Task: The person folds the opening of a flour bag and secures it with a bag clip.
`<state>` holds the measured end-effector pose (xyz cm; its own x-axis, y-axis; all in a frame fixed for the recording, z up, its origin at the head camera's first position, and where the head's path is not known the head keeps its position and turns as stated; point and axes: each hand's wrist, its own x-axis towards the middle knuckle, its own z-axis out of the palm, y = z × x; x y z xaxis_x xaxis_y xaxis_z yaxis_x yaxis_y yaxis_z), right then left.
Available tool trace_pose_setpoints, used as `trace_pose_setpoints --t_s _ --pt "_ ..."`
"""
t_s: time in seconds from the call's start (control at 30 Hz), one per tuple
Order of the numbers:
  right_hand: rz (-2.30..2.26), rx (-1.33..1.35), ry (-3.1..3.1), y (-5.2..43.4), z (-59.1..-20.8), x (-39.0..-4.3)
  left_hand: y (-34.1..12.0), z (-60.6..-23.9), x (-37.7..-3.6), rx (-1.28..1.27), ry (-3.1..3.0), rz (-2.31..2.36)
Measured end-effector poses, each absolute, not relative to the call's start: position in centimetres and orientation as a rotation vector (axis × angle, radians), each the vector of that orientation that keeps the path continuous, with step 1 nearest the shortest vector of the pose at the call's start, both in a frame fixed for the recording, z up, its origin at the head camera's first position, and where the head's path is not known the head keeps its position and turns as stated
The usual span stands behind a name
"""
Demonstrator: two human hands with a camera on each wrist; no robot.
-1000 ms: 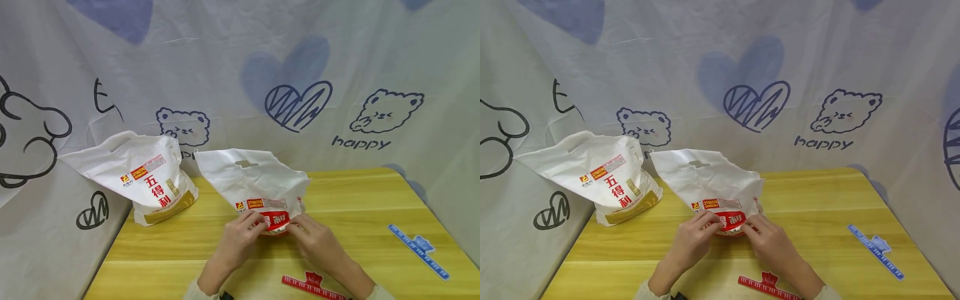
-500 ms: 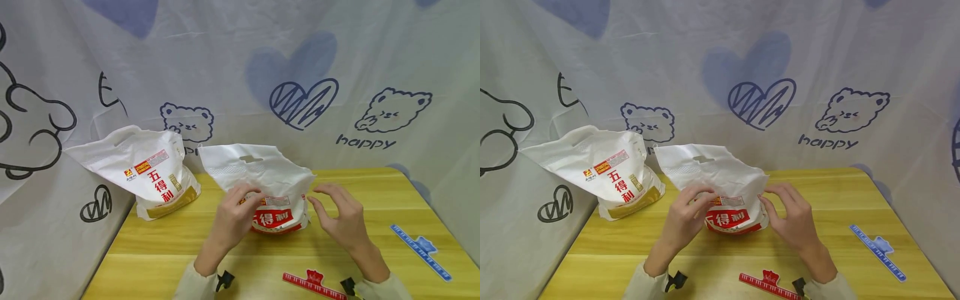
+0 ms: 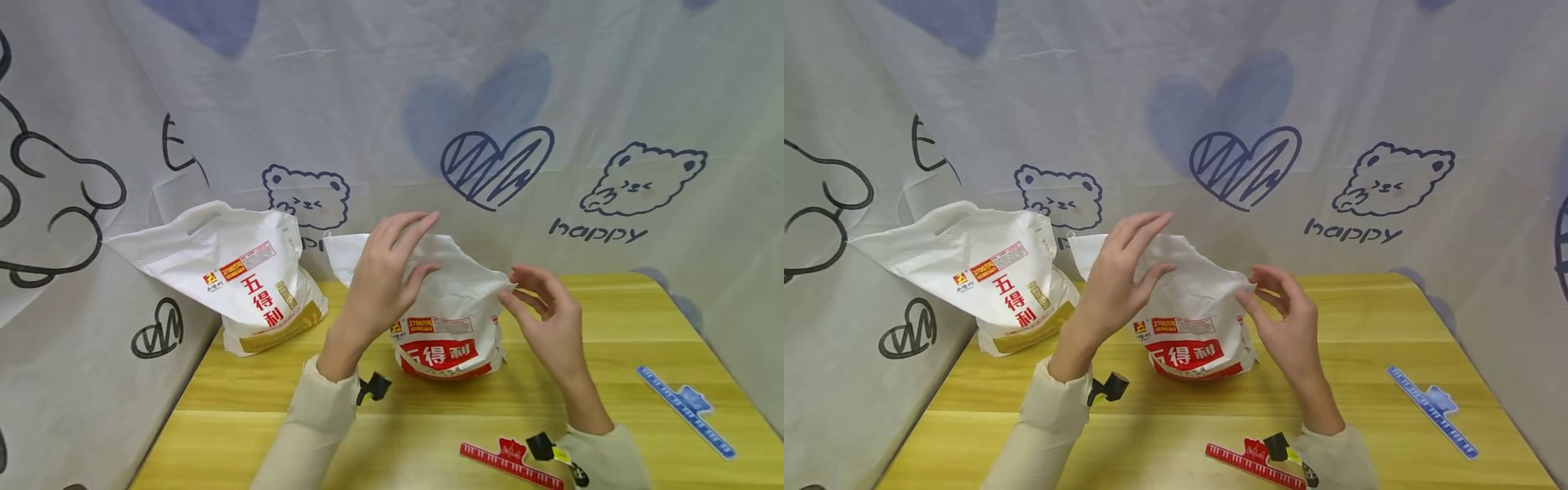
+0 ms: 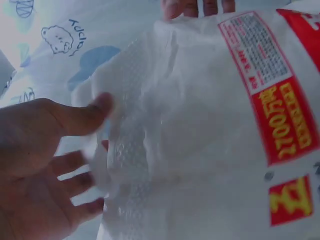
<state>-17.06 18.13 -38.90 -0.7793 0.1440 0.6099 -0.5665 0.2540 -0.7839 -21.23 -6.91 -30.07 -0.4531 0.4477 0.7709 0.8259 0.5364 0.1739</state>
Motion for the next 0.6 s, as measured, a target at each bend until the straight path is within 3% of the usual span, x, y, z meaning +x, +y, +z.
trace_pose_setpoints --t_s 0.23,0.6 --pt "1.587 0.312 -1.990 17.3 -39.4 -17.2 -7.6 -29.3 -23.2 -1.058 -2.323 -0.744" --pt "1.340 0.314 -1.964 17.5 -39.9 -17.7 -7.3 -29.3 -23.6 -1.074 -2.165 -0.678"
